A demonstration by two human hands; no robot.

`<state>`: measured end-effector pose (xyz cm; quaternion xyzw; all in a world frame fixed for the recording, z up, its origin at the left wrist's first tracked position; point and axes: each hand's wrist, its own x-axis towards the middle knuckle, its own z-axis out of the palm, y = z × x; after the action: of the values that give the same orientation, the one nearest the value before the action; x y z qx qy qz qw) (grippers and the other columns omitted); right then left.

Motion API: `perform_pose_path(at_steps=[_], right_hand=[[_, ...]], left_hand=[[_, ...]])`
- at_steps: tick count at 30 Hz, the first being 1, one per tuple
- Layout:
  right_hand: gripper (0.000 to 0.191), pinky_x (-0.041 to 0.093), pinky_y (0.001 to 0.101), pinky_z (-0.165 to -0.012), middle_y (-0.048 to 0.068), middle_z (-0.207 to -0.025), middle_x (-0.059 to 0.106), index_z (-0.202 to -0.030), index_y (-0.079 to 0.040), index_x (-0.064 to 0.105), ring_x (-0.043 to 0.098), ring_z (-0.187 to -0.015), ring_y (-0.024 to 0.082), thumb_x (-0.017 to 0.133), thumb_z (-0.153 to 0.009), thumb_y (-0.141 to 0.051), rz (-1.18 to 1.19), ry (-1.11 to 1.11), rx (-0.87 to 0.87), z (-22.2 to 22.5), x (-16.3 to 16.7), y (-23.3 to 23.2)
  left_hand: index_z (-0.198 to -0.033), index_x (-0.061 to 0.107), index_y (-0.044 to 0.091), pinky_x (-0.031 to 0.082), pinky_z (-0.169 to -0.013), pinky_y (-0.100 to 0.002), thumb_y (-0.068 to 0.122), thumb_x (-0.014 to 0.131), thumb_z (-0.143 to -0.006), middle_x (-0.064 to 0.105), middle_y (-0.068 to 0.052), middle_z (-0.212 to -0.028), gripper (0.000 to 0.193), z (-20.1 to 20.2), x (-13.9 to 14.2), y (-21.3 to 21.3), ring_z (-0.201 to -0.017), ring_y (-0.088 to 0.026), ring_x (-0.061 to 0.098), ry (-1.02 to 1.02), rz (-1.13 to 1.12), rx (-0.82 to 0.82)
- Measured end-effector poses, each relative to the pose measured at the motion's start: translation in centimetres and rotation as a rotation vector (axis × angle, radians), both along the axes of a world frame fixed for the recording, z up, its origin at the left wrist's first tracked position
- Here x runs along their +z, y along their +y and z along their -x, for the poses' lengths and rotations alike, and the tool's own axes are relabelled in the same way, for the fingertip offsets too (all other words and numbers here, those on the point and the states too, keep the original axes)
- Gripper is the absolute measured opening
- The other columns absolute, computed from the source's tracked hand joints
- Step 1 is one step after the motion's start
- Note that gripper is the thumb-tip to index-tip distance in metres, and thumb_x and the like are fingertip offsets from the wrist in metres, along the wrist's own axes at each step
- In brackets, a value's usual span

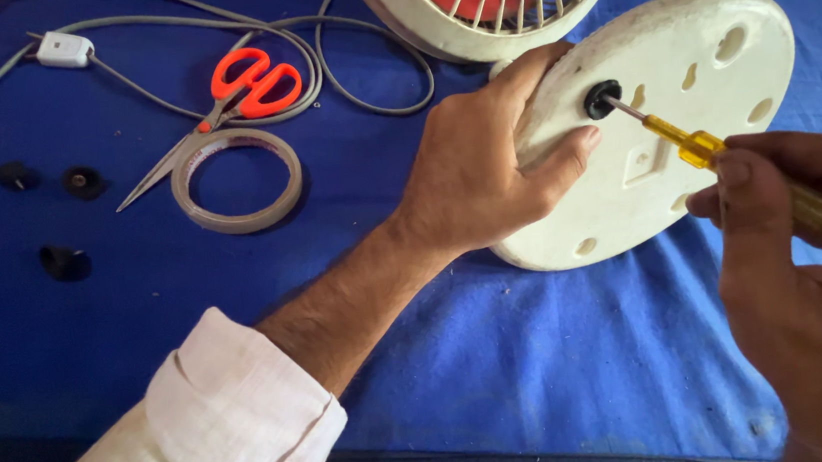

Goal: The person uses a screwdriver to unscrew black rubber feet from the base of a table fan, working on one foot at a time while holding the fan base steady on a bed. They reposition the base and continue loosening the remaining feet across the episode.

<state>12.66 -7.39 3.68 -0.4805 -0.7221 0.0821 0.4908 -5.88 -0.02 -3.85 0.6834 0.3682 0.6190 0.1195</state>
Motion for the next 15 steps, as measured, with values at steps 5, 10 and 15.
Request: perform_pose_path(at_steps=[5, 10, 15], right_hand=[[0.022, 0.059, 0.0242, -0.086, 0.011, -0.106, 0.071, -0.121, 0.006, 0.062, 0.073, -0.096, 0.015, 0.064, -0.11, -0.013, 0.026, -0.014, -0.035, -0.1, 0.3, 0.0], [0.02, 0.057, 0.0256, -0.087, 0.012, -0.106, 0.071, -0.124, 0.005, 0.063, 0.071, -0.095, 0.016, 0.068, -0.112, -0.01, -0.011, -0.129, -0.049, -0.4, 0.4, -0.1], [0.025, 0.056, 0.0259, -0.087, 0.014, -0.105, 0.07, -0.123, 0.006, 0.06, 0.071, -0.093, 0.016, 0.076, -0.106, -0.004, -0.12, -0.327, -0.003, -1.3, 0.4, -0.3]], left_hand=[[-0.142, 0.054, 0.002, 0.064, -0.092, -0.036, 0.03, 0.074, -0.096, 0.077, -0.018, -0.114, 0.058, -0.1, -0.1, 0.1, -0.105, -0.028, 0.08, 0.0, -0.009, -0.005], [-0.143, 0.054, 0.001, 0.065, -0.093, -0.035, 0.029, 0.074, -0.097, 0.077, -0.017, -0.115, 0.058, 0.0, -0.2, 0.1, -0.106, -0.027, 0.08, 0.001, -0.029, -0.018], [-0.142, 0.054, 0.0, 0.064, -0.093, -0.035, 0.028, 0.075, -0.096, 0.077, -0.017, -0.115, 0.058, -0.2, -0.2, 0.0, -0.107, -0.028, 0.08, -0.002, -0.031, -0.016]])
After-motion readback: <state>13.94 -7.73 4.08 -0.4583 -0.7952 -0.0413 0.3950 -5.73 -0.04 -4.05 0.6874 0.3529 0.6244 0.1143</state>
